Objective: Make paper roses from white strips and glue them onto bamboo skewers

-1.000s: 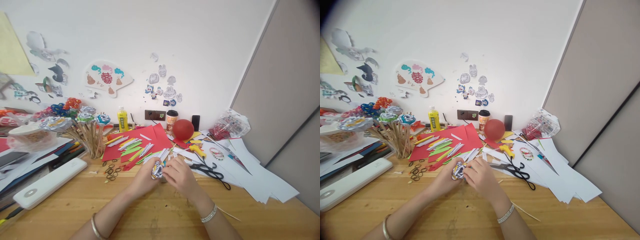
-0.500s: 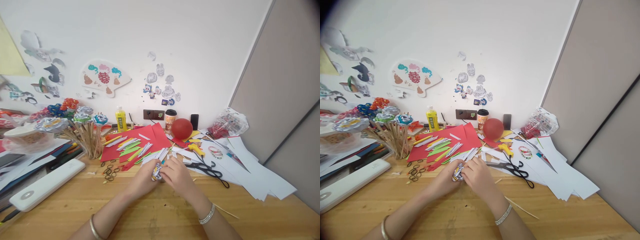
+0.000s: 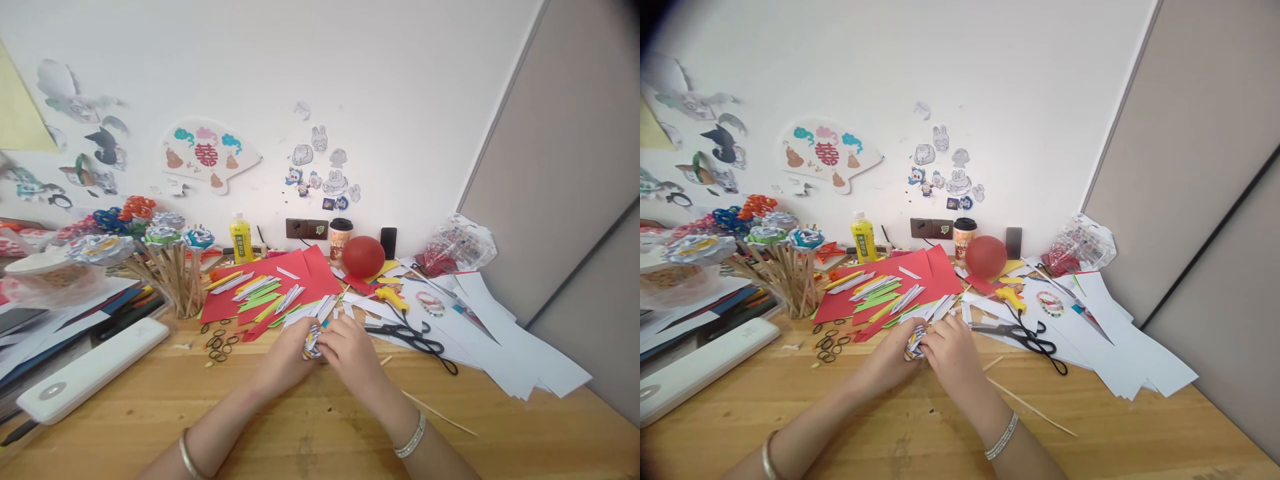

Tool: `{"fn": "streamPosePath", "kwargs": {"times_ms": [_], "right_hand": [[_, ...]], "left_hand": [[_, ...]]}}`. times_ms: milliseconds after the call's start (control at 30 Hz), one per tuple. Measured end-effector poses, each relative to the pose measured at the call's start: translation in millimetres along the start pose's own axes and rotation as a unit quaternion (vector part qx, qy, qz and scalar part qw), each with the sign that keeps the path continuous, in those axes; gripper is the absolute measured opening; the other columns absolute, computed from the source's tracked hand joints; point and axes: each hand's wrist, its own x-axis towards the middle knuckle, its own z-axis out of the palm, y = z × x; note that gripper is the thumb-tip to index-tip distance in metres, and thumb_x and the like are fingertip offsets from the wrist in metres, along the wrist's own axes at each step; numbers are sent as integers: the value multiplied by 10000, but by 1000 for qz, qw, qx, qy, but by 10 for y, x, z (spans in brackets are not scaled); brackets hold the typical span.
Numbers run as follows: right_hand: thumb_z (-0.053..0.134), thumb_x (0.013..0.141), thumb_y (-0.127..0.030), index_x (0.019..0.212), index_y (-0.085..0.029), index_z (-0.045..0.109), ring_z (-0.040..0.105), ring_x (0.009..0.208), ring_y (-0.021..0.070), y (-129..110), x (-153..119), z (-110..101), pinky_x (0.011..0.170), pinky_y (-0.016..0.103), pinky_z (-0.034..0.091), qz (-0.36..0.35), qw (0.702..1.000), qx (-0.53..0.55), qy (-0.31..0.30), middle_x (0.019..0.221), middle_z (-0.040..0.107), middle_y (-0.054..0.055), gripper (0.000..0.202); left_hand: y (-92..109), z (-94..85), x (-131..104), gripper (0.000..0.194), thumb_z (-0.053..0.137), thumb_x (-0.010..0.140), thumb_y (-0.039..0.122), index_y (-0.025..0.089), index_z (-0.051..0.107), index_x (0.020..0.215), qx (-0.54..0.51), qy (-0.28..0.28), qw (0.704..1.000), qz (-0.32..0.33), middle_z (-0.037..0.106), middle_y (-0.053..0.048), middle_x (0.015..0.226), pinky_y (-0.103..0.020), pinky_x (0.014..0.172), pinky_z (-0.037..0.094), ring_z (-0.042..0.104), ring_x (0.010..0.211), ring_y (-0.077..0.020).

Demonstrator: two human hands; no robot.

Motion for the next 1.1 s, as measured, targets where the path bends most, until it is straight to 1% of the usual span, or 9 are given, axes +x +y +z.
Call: {"fn": "streamPosePath", "kwargs": {"times_ms": [133, 233, 333, 433, 533, 700, 900, 1000, 1100], "right_hand": [[614, 775, -95, 640, -194, 611, 458, 701, 181, -25, -6, 31, 697, 326, 385, 25, 1000, 4, 9, 667, 587, 13, 168], [628, 757, -82, 641, -194, 618, 477, 706, 182, -44, -2, 36, 702, 328, 390, 47, 999, 19, 14, 661, 586, 9, 161], [681, 726, -95, 689, -198, 641, 518, 721, 168, -26, 13, -12, 693, 301, 408, 63, 997, 48, 13, 690, 599, -6, 116], [671, 754, -114, 737, -197, 650, 544, 743, 151, 23, 30, -86, 681, 270, 426, 82, 994, 71, 21, 733, 605, -6, 87], [646, 775, -122, 730, -200, 654, 542, 755, 163, 50, 41, -119, 698, 286, 427, 94, 992, 73, 37, 732, 599, 3, 90], [654, 759, -134, 724, -197, 658, 532, 752, 185, 18, 31, -66, 680, 307, 417, 101, 992, 55, 58, 713, 604, 14, 72], [628, 778, -147, 723, -187, 641, 512, 748, 199, -20, 6, -10, 674, 322, 380, 96, 992, 3, 78, 707, 598, 27, 69], [606, 786, -144, 697, -180, 626, 482, 740, 210, -50, 3, -2, 672, 338, 350, 82, 993, -31, 79, 709, 586, 41, 98], [574, 792, -125, 663, -179, 600, 458, 715, 205, -83, 5, 13, 657, 337, 335, 67, 994, -51, 73, 690, 566, 41, 142]], "left_hand": [[6, -2, 1, 392, 508, 661, 61, 197, 501, 1028, -5, -4, 1000, -6, 626, -62, 966, -337, 765, 458, 595, 903, -237], [20, -9, 4, 385, 509, 669, 62, 201, 497, 1028, -14, -5, 1000, -10, 625, -57, 978, -334, 762, 461, 594, 907, -233], [38, -15, 14, 334, 530, 702, 109, 208, 483, 1017, -31, -6, 999, -15, 629, -37, 937, -305, 709, 477, 605, 834, -206], [57, -16, 28, 282, 524, 731, 144, 209, 460, 998, -45, 0, 999, -20, 620, -12, 869, -274, 652, 480, 601, 751, -175], [65, -12, 34, 275, 504, 726, 120, 206, 456, 983, -47, 9, 999, -19, 612, -8, 855, -275, 653, 478, 594, 745, -170], [42, -4, 28, 315, 494, 708, 88, 205, 467, 999, -29, 16, 999, -11, 621, -24, 891, -298, 680, 479, 597, 783, -187], [-7, 2, 15, 390, 505, 672, 57, 201, 485, 1034, 21, 23, 1000, 4, 626, -62, 970, -347, 764, 472, 594, 898, -236], [-22, 10, 10, 413, 498, 662, 40, 196, 491, 1044, 48, 28, 998, 11, 628, -77, 991, -371, 800, 460, 586, 935, -253], [-39, 24, 6, 395, 508, 678, 58, 185, 494, 1052, 72, 37, 997, 15, 626, -103, 1019, -395, 820, 451, 577, 965, -275]]}}
